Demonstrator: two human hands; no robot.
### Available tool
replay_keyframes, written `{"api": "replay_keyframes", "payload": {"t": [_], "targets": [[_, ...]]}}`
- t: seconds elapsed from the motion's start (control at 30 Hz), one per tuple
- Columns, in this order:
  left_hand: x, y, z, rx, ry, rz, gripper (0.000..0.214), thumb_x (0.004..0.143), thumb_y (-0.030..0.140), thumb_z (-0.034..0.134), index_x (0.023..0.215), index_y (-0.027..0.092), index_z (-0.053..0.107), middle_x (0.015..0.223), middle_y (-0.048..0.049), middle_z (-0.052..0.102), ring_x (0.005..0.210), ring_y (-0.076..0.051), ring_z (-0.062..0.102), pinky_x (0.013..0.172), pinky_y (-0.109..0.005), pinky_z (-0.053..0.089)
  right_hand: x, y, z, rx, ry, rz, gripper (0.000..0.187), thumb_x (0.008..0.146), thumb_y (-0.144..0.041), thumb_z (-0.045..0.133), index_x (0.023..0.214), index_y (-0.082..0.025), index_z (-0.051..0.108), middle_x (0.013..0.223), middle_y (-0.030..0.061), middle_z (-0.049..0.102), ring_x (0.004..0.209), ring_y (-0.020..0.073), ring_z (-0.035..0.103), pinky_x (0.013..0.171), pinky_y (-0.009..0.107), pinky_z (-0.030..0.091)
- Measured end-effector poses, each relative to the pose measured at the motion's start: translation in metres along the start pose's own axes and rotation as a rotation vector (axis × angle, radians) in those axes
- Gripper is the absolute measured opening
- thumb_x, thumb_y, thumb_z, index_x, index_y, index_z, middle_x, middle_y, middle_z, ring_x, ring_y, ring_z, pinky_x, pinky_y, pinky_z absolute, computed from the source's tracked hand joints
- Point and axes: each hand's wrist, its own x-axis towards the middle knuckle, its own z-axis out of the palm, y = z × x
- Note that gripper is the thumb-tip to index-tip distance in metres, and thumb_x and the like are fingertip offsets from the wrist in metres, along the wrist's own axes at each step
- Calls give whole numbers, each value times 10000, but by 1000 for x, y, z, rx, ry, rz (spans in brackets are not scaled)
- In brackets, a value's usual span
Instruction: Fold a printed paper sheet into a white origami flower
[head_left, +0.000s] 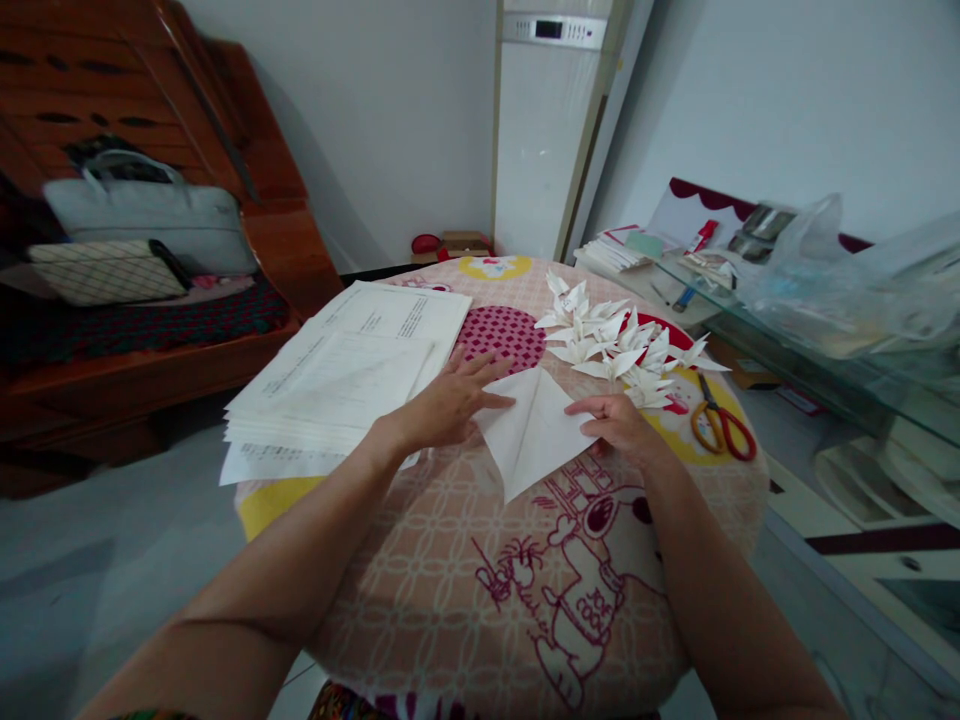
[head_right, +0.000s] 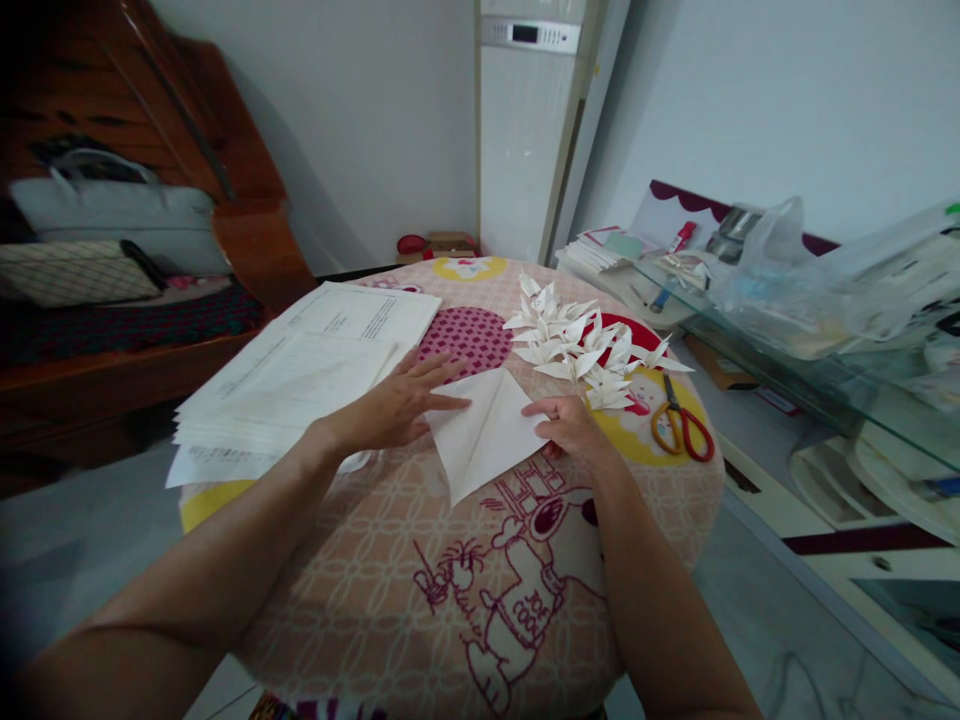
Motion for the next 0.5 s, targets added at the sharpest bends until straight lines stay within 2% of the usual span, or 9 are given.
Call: {"api": "replay_keyframes", "payload": {"t": [0.1, 0.17, 0.27, 0.37, 0.43, 0.5], "targets": [[5, 23, 4, 89, -21, 112, 680, 739, 164, 715, 1387, 303, 560, 1617, -56, 336, 1515, -320, 219, 1224, -600, 33, 1, 1, -2, -32, -24, -30, 403, 585, -154, 567, 950, -143, 737, 485, -63, 540, 354, 80, 442, 346, 204, 375], [8, 36, 10, 105, -39, 189, 728, 760, 149, 683, 1442, 310, 488, 1614, -45, 344, 1517, -286, 229, 1233, -574, 10, 2, 4, -3, -54, -41, -47, 402, 584, -164, 557, 942, -148, 738, 479, -67, 529, 360, 80, 440, 349, 198, 365], [11, 47, 20, 93, -82, 290, 660, 777, 163, 666, 1412, 258, 515, 1571, -54, 422, 1505, -261, 266, 1249, -521, 13, 3, 7, -6, -92, -65, -71, 397, 594, -177, 554, 943, -155, 740, 473, -67, 521, 371, 86, 456, 359, 194, 355], [11, 46, 30, 61, -129, 261, 600, 821, 159, 630, 1409, 183, 509, 1490, -106, 522, 1442, -270, 387, 1244, -512, 93, 4, 9, -8, -148, -43, -92, 383, 609, -184, 549, 936, -157, 746, 458, -67, 515, 371, 92, 454, 369, 200, 349], [10, 41, 33, 23, -147, 202, 612, 850, 162, 610, 1444, 163, 461, 1494, -127, 513, 1406, -260, 441, 1224, -473, 202, 6, 11, -11, -221, 21, -118, 366, 629, -188, 551, 933, -155, 753, 467, -55, 537, 386, 106, 477, 388, 214, 368], [8, 37, 33, -11, -164, 155, 617, 884, 174, 583, 1477, 150, 413, 1529, -140, 464, 1405, -244, 447, 1190, -404, 294, 7, 12, -14, -344, 111, -188, 319, 665, -205, 585, 923, -151, 764, 545, -15, 621, 470, 139, 563, 457, 247, 443]]}}
